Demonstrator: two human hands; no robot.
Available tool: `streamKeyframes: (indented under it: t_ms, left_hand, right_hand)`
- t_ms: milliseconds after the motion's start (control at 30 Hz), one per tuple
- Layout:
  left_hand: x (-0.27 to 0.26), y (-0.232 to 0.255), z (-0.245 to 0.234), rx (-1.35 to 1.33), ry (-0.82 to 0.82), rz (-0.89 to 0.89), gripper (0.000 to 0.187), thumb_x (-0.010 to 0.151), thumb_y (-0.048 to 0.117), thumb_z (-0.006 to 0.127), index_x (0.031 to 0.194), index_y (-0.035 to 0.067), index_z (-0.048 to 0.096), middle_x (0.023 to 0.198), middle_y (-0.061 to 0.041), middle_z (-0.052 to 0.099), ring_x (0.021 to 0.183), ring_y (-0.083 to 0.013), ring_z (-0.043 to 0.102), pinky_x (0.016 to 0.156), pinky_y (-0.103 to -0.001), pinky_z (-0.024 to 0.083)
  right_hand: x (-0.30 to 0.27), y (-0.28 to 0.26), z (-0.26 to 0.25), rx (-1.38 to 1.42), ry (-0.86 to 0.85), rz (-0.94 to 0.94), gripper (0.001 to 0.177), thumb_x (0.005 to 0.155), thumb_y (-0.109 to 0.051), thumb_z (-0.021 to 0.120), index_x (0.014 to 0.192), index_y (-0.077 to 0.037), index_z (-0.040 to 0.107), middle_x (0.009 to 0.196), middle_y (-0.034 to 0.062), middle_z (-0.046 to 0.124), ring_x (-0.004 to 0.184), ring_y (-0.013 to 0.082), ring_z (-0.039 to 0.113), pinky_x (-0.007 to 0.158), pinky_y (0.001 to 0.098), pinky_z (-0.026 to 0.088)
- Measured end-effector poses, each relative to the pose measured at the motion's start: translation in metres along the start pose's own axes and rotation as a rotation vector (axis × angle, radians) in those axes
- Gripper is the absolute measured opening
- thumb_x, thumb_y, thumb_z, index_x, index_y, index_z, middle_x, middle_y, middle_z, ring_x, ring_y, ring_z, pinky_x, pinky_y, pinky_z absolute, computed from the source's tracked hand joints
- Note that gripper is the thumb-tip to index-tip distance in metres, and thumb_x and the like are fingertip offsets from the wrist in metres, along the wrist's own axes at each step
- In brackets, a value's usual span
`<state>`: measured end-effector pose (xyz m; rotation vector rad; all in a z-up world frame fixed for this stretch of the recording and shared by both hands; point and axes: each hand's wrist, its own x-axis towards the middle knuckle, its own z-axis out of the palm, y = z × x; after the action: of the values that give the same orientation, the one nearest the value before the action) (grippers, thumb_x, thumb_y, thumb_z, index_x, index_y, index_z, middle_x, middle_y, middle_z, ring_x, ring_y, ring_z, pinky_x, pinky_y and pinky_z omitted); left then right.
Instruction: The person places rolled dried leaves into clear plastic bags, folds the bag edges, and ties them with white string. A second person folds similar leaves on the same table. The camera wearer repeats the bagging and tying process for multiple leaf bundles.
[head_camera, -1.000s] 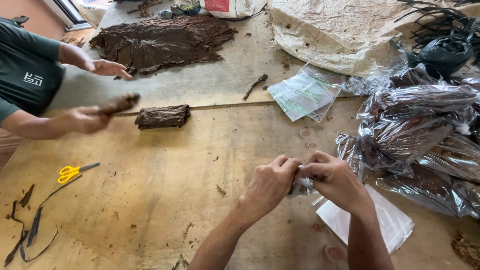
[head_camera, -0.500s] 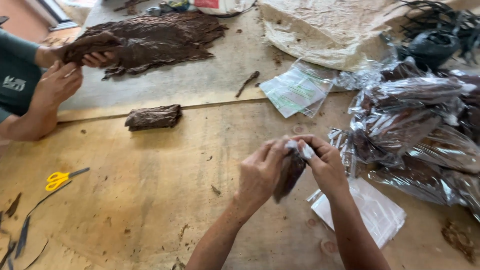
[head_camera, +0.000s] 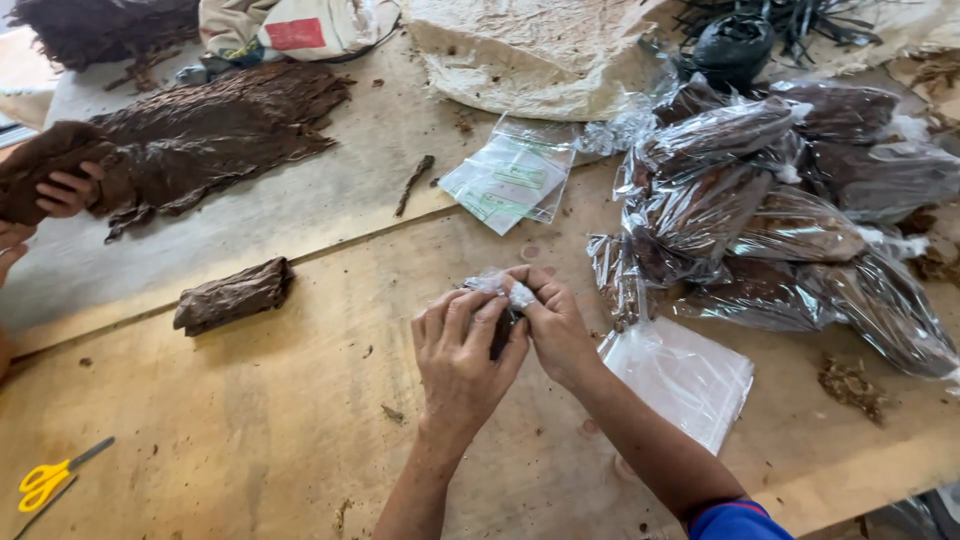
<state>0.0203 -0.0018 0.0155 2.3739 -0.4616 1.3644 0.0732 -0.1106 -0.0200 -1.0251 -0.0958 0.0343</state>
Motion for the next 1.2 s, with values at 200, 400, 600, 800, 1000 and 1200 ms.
streamKeyframes:
  t_ms: [200,400,600,800,1000,1200]
  left_hand:
    - [0.002,-0.003,-0.009,-0.024,-0.072,-0.074,0.019,0.081,0.024,0.086,0.097,0.017,0.077,0.098,-0.001,0.070,0.099,-0.0229,0.067,0.090,-0.037,0.046]
    - [-0.003,-0.013,-0.004,-0.029,-0.056,-0.087,0.016,0.077,0.015,0.082,0.091,0.018,0.073,0.091,0.000,0.070,0.092,-0.0204,0.070,0.097,-0.038,0.047]
    - [-0.013,-0.025,0.005,-0.210,-0.025,-0.181,0.014,0.075,0.004,0.077,0.084,0.011,0.069,0.080,-0.002,0.071,0.084,-0.0252,0.074,0.107,-0.047,0.045]
    - [-0.010,-0.027,-0.001,-0.389,-0.032,-0.303,0.009,0.078,-0.002,0.072,0.085,0.002,0.072,0.079,-0.012,0.073,0.084,-0.0345,0.076,0.109,-0.051,0.046]
    - [-0.006,-0.025,-0.009,-0.480,-0.056,-0.391,0.009,0.081,-0.003,0.071,0.089,0.002,0.071,0.077,-0.012,0.074,0.089,-0.0369,0.077,0.110,-0.050,0.048]
    - [-0.006,-0.027,-0.008,-0.543,-0.136,-0.454,0.009,0.082,0.000,0.073,0.089,0.005,0.075,0.087,-0.009,0.080,0.092,-0.0296,0.079,0.113,-0.049,0.047]
  right_hand:
    - [-0.009,0.002,0.009,-0.009,0.029,0.013,0.011,0.100,-0.004,0.061,0.102,-0.002,0.072,0.077,0.0006,0.059,0.069,0.0062,0.052,0.062,0.0194,0.050]
    - [-0.012,0.004,0.014,-0.053,0.006,-0.081,0.011,0.098,-0.001,0.063,0.100,0.001,0.073,0.076,0.0038,0.060,0.068,0.0068,0.053,0.056,0.0205,0.051]
    - [-0.017,0.004,0.009,-0.161,-0.056,-0.277,0.011,0.093,0.006,0.068,0.103,0.004,0.072,0.075,0.0056,0.064,0.059,0.0068,0.062,0.051,0.0221,0.057]
    - [-0.013,0.024,0.002,-0.095,-0.136,-0.434,0.010,0.092,0.012,0.068,0.102,0.010,0.071,0.085,0.0122,0.064,0.058,0.0143,0.071,0.052,0.0303,0.065]
    - [-0.012,0.012,-0.002,0.009,-0.264,-0.432,0.011,0.090,0.017,0.068,0.101,0.014,0.071,0.087,0.0175,0.062,0.058,0.0224,0.073,0.051,0.0362,0.066]
    - [-0.005,-0.003,-0.013,0.046,-0.442,-0.290,0.002,0.089,0.013,0.067,0.088,0.012,0.069,0.084,0.0170,0.055,0.057,0.0189,0.068,0.053,0.0338,0.061]
